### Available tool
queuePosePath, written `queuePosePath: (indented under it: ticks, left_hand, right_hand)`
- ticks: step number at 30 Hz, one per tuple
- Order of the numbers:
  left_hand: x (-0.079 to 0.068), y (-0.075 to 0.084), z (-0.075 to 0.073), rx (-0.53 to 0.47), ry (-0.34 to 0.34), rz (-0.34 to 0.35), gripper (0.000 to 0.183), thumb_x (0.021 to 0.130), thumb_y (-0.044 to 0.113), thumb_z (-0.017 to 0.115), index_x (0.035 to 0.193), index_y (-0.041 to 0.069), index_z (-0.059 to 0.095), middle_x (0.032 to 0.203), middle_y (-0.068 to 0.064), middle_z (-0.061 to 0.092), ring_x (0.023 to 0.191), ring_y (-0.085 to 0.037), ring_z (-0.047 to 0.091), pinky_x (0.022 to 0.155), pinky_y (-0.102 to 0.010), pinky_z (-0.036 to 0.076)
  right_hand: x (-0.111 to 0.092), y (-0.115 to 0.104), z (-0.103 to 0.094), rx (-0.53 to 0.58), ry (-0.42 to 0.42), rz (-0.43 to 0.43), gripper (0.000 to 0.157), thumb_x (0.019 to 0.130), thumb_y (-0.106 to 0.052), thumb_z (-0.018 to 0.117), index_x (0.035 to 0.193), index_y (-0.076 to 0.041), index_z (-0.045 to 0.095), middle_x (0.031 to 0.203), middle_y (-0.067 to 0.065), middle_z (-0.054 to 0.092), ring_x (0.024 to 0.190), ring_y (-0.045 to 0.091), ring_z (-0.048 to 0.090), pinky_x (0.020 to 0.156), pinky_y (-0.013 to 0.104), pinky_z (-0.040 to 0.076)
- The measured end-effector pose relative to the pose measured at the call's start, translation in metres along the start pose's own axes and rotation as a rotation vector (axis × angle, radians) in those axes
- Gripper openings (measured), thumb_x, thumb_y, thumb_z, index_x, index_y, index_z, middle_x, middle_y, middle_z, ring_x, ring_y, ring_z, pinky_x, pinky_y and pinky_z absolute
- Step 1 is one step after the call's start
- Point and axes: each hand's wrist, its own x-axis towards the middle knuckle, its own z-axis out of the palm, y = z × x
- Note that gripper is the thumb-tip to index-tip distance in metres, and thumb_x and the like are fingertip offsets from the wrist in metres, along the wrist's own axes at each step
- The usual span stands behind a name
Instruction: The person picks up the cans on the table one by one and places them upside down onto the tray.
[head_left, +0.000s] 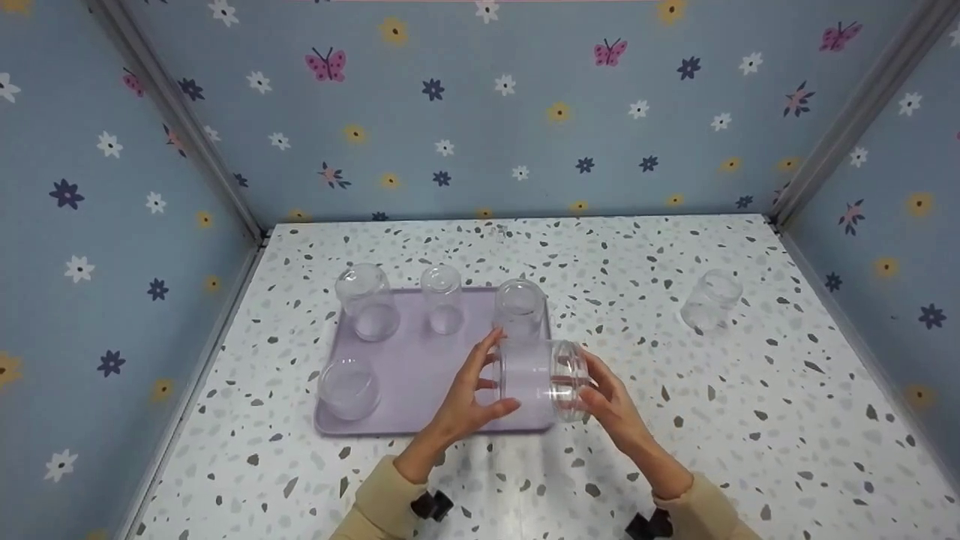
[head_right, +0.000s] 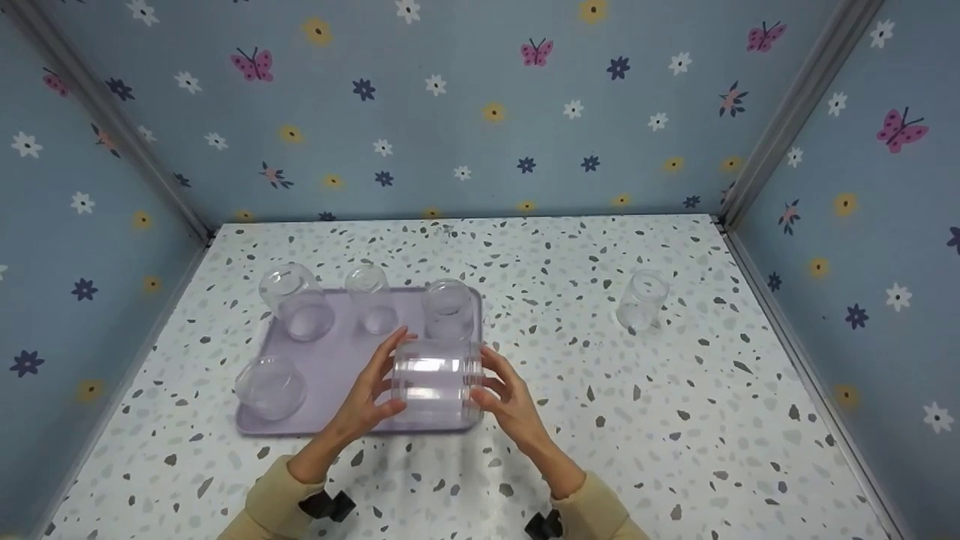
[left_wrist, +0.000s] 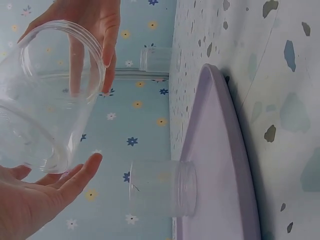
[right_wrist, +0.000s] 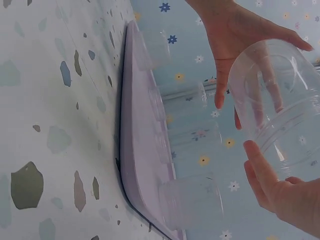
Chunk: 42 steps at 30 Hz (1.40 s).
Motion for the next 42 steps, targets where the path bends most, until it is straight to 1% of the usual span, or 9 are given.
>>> queuePosePath:
  ticks: [5, 12, 17, 20, 24, 28, 33, 36, 42]
  left_hand:
    - [0.000, -0.002, 0.000, -0.021, 0.035, 0.012, 0.086, 0.072, 0.028, 0.068, 0.136, -0.006, 0.022, 0.130, -0.026, 0.031, 0.106, -0.037, 0.042, 0.071, -0.043, 0.048]
    - [0.001, -0.003, 0.002, 0.005, 0.095, 0.009, 0.079, 0.069, 0.018, 0.067, 0.134, -0.005, 0.028, 0.125, -0.028, 0.035, 0.101, -0.033, 0.045, 0.067, -0.040, 0.048]
    - [0.001, -0.003, 0.002, 0.018, 0.128, -0.006, 0.078, 0.068, 0.016, 0.068, 0.133, -0.002, 0.030, 0.123, -0.026, 0.037, 0.099, -0.032, 0.046, 0.066, -0.049, 0.048]
    - [0.001, -0.015, 0.001, 0.052, 0.138, -0.027, 0.080, 0.068, 0.018, 0.070, 0.135, 0.001, 0.030, 0.124, -0.022, 0.038, 0.100, -0.033, 0.045, 0.066, -0.053, 0.046]
    - [-0.001, -0.032, -0.003, 0.162, 0.149, -0.075, 0.084, 0.069, 0.027, 0.072, 0.138, 0.010, 0.028, 0.126, -0.010, 0.039, 0.102, -0.028, 0.044, 0.068, -0.044, 0.046]
    - [-0.003, -0.032, -0.006, 0.273, 0.158, -0.112, 0.088, 0.068, 0.037, 0.074, 0.138, 0.012, 0.028, 0.126, -0.006, 0.038, 0.103, -0.025, 0.043, 0.070, -0.040, 0.046]
    - [-0.006, -0.030, -0.009, 0.424, 0.166, -0.182, 0.094, 0.065, 0.051, 0.071, 0.139, 0.011, 0.028, 0.126, -0.010, 0.038, 0.110, -0.026, 0.043, 0.086, -0.043, 0.041]
    - [-0.007, -0.029, -0.012, 0.496, 0.163, -0.233, 0.098, 0.064, 0.057, 0.069, 0.139, 0.011, 0.028, 0.125, -0.010, 0.037, 0.113, -0.028, 0.041, 0.092, -0.045, 0.036]
    - [-0.007, -0.027, -0.017, 0.597, 0.152, -0.312, 0.101, 0.062, 0.061, 0.068, 0.139, 0.010, 0.027, 0.124, -0.012, 0.036, 0.112, -0.030, 0.040, 0.087, -0.046, 0.040]
  right_hand:
    - [0.003, 0.001, 0.002, 0.050, -0.029, 0.024, 0.062, 0.089, -0.018, 0.047, 0.138, 0.004, 0.017, 0.134, 0.033, 0.022, 0.114, 0.047, 0.036, 0.085, 0.047, 0.042]
    - [0.009, 0.001, 0.003, 0.112, -0.072, 0.056, 0.059, 0.092, -0.015, 0.042, 0.138, 0.007, 0.013, 0.136, 0.032, 0.019, 0.118, 0.044, 0.032, 0.088, 0.048, 0.040]
    - [0.013, 0.005, -0.001, 0.115, -0.104, 0.060, 0.059, 0.091, -0.014, 0.041, 0.138, 0.007, 0.011, 0.136, 0.033, 0.020, 0.118, 0.047, 0.029, 0.090, 0.050, 0.038]
    - [0.016, 0.005, -0.004, 0.122, -0.111, 0.052, 0.058, 0.092, -0.013, 0.040, 0.137, 0.008, 0.012, 0.137, 0.027, 0.026, 0.118, 0.048, 0.029, 0.092, 0.054, 0.033]
    - [0.017, 0.005, -0.010, 0.111, -0.076, 0.038, 0.053, 0.093, -0.013, 0.039, 0.137, 0.008, 0.018, 0.135, 0.023, 0.031, 0.119, 0.044, 0.031, 0.093, 0.057, 0.028]
    - [0.018, 0.005, -0.018, 0.019, -0.040, 0.022, 0.044, 0.094, -0.009, 0.035, 0.135, 0.007, 0.027, 0.132, 0.030, 0.031, 0.119, 0.044, 0.031, 0.093, 0.055, 0.031]
    - [0.019, 0.005, -0.028, -0.117, 0.007, 0.021, 0.039, 0.094, -0.006, 0.037, 0.130, 0.009, 0.035, 0.127, 0.034, 0.035, 0.116, 0.047, 0.034, 0.090, 0.046, 0.039]
    - [0.020, 0.005, -0.033, -0.182, 0.061, 0.035, 0.038, 0.093, -0.006, 0.041, 0.128, 0.009, 0.039, 0.124, 0.031, 0.041, 0.113, 0.043, 0.039, 0.087, 0.040, 0.043]
    - [0.023, 0.001, -0.044, -0.338, 0.164, 0.048, 0.036, 0.089, -0.005, 0.051, 0.124, 0.005, 0.047, 0.116, 0.021, 0.052, 0.106, 0.034, 0.049, 0.081, 0.030, 0.047]
